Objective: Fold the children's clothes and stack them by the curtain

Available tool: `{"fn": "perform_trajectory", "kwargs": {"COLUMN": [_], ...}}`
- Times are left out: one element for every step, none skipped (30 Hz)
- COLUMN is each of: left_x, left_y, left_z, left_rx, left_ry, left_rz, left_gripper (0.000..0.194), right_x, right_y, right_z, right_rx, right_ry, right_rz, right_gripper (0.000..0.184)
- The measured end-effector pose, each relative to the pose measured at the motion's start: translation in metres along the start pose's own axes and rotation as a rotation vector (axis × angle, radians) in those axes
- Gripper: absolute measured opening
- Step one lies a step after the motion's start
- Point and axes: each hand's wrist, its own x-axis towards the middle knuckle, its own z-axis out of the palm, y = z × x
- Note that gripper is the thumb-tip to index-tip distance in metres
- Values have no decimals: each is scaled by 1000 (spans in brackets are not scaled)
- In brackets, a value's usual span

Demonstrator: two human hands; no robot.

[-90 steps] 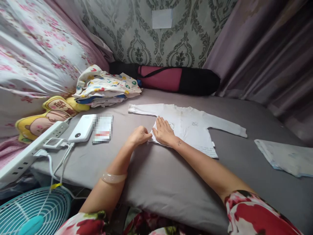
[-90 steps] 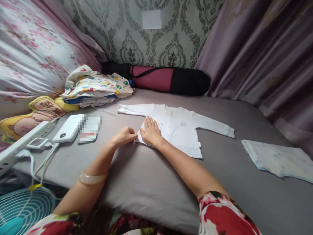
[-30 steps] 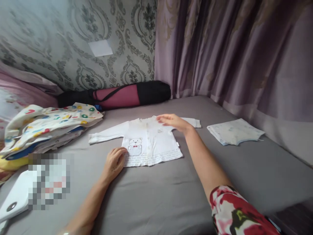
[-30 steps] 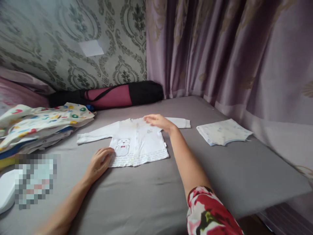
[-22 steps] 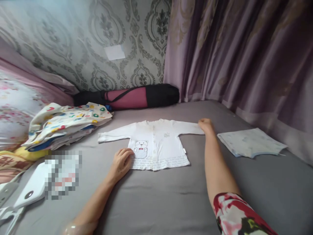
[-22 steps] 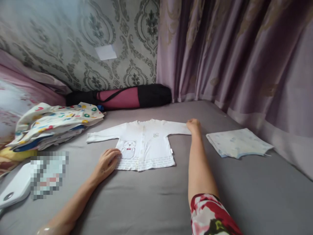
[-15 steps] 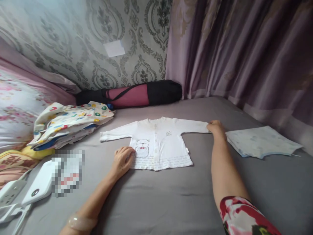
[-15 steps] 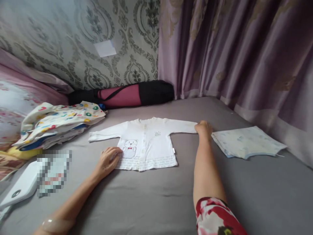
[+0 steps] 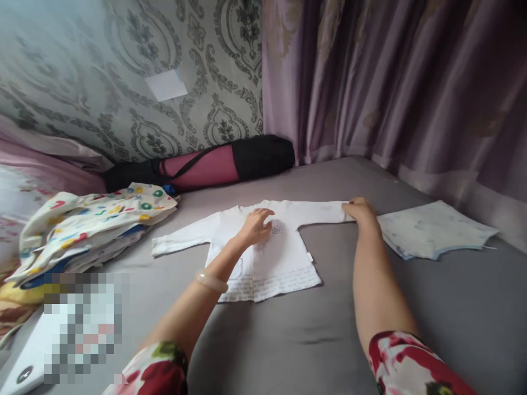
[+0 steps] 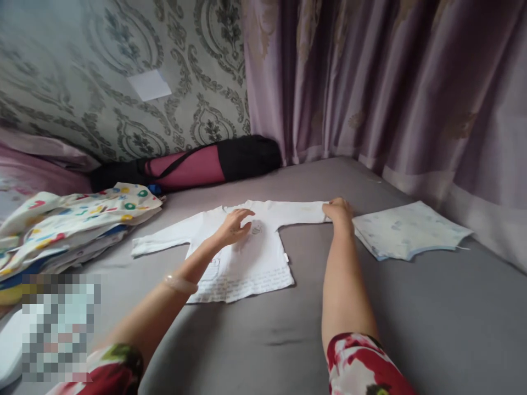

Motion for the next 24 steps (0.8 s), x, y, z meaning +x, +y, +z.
{"fn": "perform_trajectory", "kwargs": {"left_x": [11,21,30,37,44,48,52,55,58,59,60,61,62,63,64,65,67,69,71,74,76,79,81,84], "left_y": [1,2,2,2,2,2,1,0,0,0,0,0,1,2,3,4,6,7,8,9,10,10,11,11], "left_z": [6,11,15,19,23,25,28,29,30,30,30,30,30,29,29,28,28,27,27,27,26,26,25,24], "left_rx": [-9,-19,-29,-38,-42,-40,-32,-18,2,26,50,72,90,104,112,118,124,131,139,148,156,166,177,191], "left_ry": [-26,-49,-70,-89,-108,-128,-147,-169,-194,-220,-247,-273,-297,-318,-335,-350,-363,-376,-389,-403,-418,-433,-447,-464], "left_rz": [27,53,77,96,107,111,105,94,82,68,53,36,17,0,-14,-24,-33,-41,-49,-57,-65,-71,-77,-83], "left_gripper": [41,43,45,46,48,49,51,53,56,59,63,66,68,70,72,74,76,80,84,89,93,98,101,105], "right_x": [0,-2,-4,-6,-10,-13,-15,-18,-19,-21,-22,-23,-24,-25,-26,-28,-30,-33,-35,-38,-42,-45,-49,-53], "right_y": [-1,-3,-6,-9,-13,-17,-21,-25,-28,-32,-35,-39,-43,-47,-52,-57,-63,-70,-76,-83,-89,-96,-103,-109], "right_z": [-2,-4,-8,-11,-15,-19,-23,-26,-29,-31,-32,-33,-34,-34,-35,-36,-36,-37,-38,-38,-37,-36,-35,-32], "right_rx": [24,65,134,224,319,408,488,558,619,673,720,764,806,845,878,910,942,975,1010,1050,1094,1136,1171,1204], "right_ry": [-7,-11,-10,-1,2,4,8,15,25,32,37,37,33,26,19,9,-5,-21,-40,-60,-79,-98,-119,-138], "right_rz": [20,41,44,40,42,50,59,65,72,76,78,78,76,76,75,72,72,73,76,80,82,82,79,73], "right_gripper": [13,11,10,10,10,10,9,8,8,7,7,7,8,9,10,11,11,12,12,12,12,12,12,12]}}
